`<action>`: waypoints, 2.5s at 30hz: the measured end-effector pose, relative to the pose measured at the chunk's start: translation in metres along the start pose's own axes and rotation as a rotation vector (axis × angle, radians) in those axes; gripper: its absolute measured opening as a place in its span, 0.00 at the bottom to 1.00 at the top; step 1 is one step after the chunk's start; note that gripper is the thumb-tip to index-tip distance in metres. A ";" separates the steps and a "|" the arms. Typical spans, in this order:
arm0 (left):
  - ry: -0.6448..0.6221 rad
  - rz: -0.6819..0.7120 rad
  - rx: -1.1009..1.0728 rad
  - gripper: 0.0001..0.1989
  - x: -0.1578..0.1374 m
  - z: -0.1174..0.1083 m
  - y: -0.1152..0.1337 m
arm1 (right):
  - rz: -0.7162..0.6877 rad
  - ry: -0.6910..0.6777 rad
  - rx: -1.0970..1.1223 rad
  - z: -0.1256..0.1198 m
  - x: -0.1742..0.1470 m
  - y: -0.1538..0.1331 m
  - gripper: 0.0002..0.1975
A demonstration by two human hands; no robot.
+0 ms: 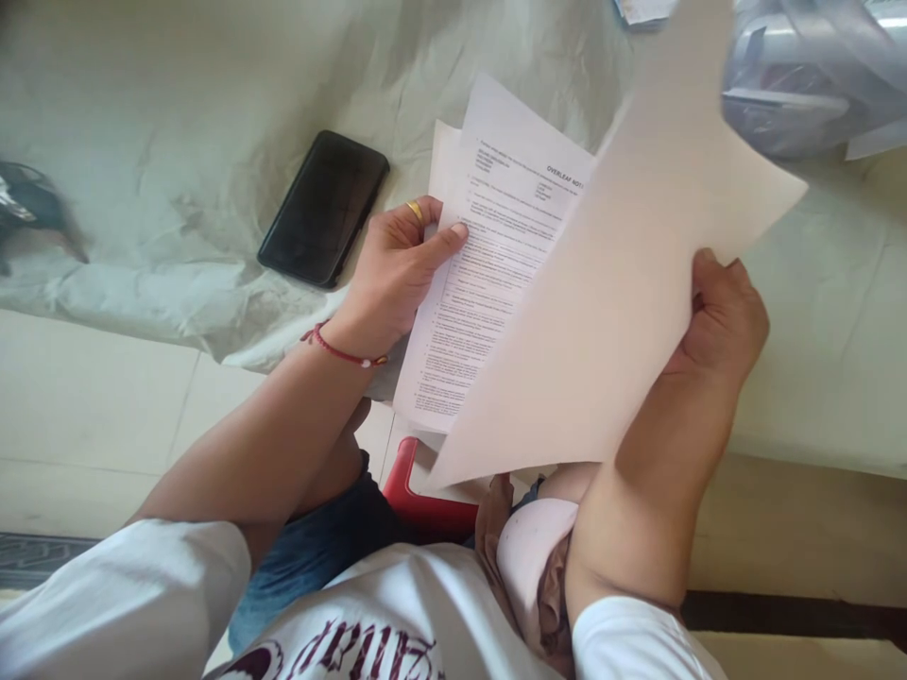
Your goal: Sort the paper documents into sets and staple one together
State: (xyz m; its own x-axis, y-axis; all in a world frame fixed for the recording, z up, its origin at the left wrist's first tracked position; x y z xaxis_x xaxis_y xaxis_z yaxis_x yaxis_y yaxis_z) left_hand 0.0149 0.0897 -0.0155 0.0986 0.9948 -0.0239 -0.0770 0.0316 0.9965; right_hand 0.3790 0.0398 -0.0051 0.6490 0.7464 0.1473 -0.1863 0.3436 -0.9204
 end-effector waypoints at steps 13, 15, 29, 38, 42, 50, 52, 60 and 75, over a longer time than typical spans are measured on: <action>0.005 -0.061 0.029 0.14 -0.003 0.001 0.002 | -0.005 0.036 -0.326 0.011 -0.013 -0.004 0.13; 0.006 -0.059 0.027 0.15 -0.003 0.001 0.002 | 0.028 0.021 -0.345 0.011 -0.014 -0.001 0.14; 0.043 -0.021 0.033 0.20 -0.001 0.000 0.002 | 0.152 -0.110 -0.287 0.023 -0.019 0.017 0.25; 0.068 -0.092 0.006 0.15 -0.001 0.003 0.006 | 0.049 0.001 -0.273 0.011 -0.009 0.011 0.22; 0.036 -0.120 0.066 0.09 -0.002 0.000 0.003 | -0.021 0.008 -0.219 0.006 -0.003 0.006 0.19; 0.057 -0.065 0.045 0.10 -0.001 -0.003 -0.002 | -0.126 0.092 -0.004 -0.013 0.016 0.010 0.16; 0.056 -0.064 0.045 0.13 -0.001 -0.004 -0.003 | -0.154 0.158 0.016 -0.022 0.021 0.011 0.16; 0.051 -0.065 0.004 0.19 -0.001 -0.004 -0.003 | -0.014 0.277 0.115 -0.032 0.025 0.013 0.21; 0.022 -0.086 -0.014 0.22 -0.003 -0.002 0.000 | 0.162 0.095 0.171 -0.012 0.021 0.012 0.19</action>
State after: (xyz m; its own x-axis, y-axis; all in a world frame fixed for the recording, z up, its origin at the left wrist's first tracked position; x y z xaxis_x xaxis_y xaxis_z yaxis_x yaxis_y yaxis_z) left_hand 0.0128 0.0869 -0.0151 0.0832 0.9903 -0.1110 -0.0835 0.1179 0.9895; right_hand 0.3997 0.0528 -0.0174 0.6654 0.7454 -0.0396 -0.4108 0.3214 -0.8532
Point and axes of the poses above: each hand's wrist, its own x-axis towards the middle knuckle, its own z-axis out of the palm, y = z × x, the point moved 8 cm from there along x, towards the middle knuckle, and after that the axes turned 8 degrees about x, right-handed, at the moved point
